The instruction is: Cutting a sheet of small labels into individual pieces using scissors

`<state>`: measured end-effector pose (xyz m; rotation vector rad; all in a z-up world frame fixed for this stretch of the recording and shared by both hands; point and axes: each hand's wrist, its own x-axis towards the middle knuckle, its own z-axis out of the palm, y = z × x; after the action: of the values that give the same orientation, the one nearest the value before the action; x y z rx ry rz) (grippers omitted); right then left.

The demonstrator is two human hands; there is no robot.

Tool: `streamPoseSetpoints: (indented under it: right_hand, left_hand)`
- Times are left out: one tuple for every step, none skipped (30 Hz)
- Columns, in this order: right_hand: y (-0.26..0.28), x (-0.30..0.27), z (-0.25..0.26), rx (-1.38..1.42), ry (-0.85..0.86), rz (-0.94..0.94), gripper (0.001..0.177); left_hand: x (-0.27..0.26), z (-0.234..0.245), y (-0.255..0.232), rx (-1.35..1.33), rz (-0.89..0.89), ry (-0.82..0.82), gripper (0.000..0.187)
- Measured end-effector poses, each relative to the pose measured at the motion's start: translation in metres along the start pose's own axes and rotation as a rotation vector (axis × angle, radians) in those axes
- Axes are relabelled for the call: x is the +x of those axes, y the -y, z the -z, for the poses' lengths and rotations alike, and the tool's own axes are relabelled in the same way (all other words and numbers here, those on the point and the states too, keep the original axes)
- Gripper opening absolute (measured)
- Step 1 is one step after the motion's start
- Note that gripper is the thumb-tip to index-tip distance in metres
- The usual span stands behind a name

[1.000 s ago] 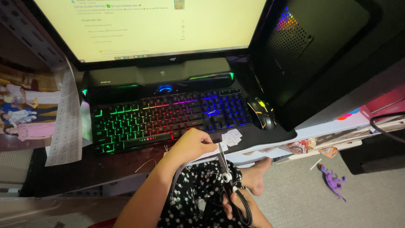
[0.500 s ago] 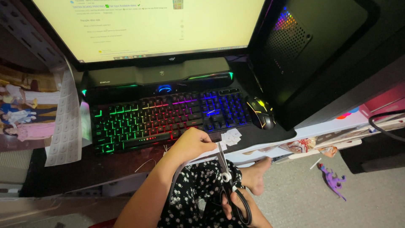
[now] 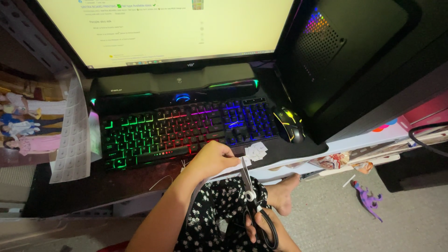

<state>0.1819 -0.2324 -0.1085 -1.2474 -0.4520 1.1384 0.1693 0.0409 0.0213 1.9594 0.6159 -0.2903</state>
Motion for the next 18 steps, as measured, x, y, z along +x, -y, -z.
streamPoseSetpoints:
  right_hand:
    - [0.0,0.0,0.0,0.0,0.0,0.0,0.06]
    - [0.001,0.0,0.001,-0.014,0.001,0.002,0.06]
    - [0.001,0.0,0.001,-0.027,0.002,0.004,0.061]
    - [0.004,0.0,-0.002,-0.027,0.002,0.005,0.061]
    - [0.006,0.0,-0.004,-0.014,-0.032,-0.029,0.062]
    - [0.009,0.0,-0.006,0.0,-0.066,-0.063,0.062]
    - [0.008,0.0,-0.006,0.0,-0.066,-0.062,0.062]
    - [0.008,-0.001,-0.007,-0.002,-0.058,-0.043,0.061]
    - [0.007,-0.001,-0.007,-0.003,-0.05,-0.025,0.06]
    - [0.004,-0.001,-0.005,-0.003,-0.05,-0.025,0.06]
    - [0.001,-0.001,-0.003,0.005,-0.058,-0.033,0.06]
    - [-0.002,0.0,-0.001,0.012,-0.067,-0.041,0.061]
    - [0.0,0.0,-0.002,0.013,-0.067,-0.04,0.061]
    - [0.001,0.0,-0.003,0.037,-0.055,-0.036,0.06]
    - [0.002,0.0,-0.004,0.061,-0.042,-0.031,0.06]
    - [0.005,0.0,-0.006,0.061,-0.043,-0.03,0.06]
    - [0.008,0.0,-0.008,0.05,-0.042,-0.026,0.06]
    - [0.011,-0.001,-0.01,0.039,-0.041,-0.022,0.06]
  left_hand:
    - [0.0,0.0,0.0,0.0,0.0,0.0,0.02]
    - [-0.001,0.001,-0.001,0.005,0.006,0.003,0.02]
    - [-0.001,0.001,-0.002,0.01,0.013,0.006,0.02]
    - [-0.003,0.001,-0.003,0.011,0.013,0.006,0.02]
    - [-0.004,0.002,-0.005,0.003,0.014,0.008,0.019]
    - [-0.006,0.003,-0.006,-0.005,0.016,0.009,0.019]
    - [-0.004,0.002,-0.004,-0.004,0.015,0.009,0.019]
    - [-0.002,0.001,-0.002,-0.001,0.008,0.005,0.02]
    - [-0.001,0.0,-0.001,0.003,0.0,0.002,0.02]
    - [0.0,0.0,0.0,0.003,0.0,0.002,0.02]
    - [0.0,0.0,0.0,-0.001,0.003,0.005,0.021]
    - [0.001,0.0,0.0,-0.006,0.005,0.009,0.021]
    - [-0.001,0.001,-0.001,-0.005,0.005,0.009,0.021]
    - [-0.004,0.002,-0.003,0.002,0.006,0.008,0.022]
    - [-0.006,0.003,-0.004,0.009,0.007,0.007,0.024]
    - [-0.005,0.002,-0.004,0.01,0.007,0.008,0.024]
    - [-0.004,0.002,-0.003,0.005,-0.001,0.004,0.025]
    - [-0.004,0.002,-0.002,-0.001,-0.008,0.001,0.026]
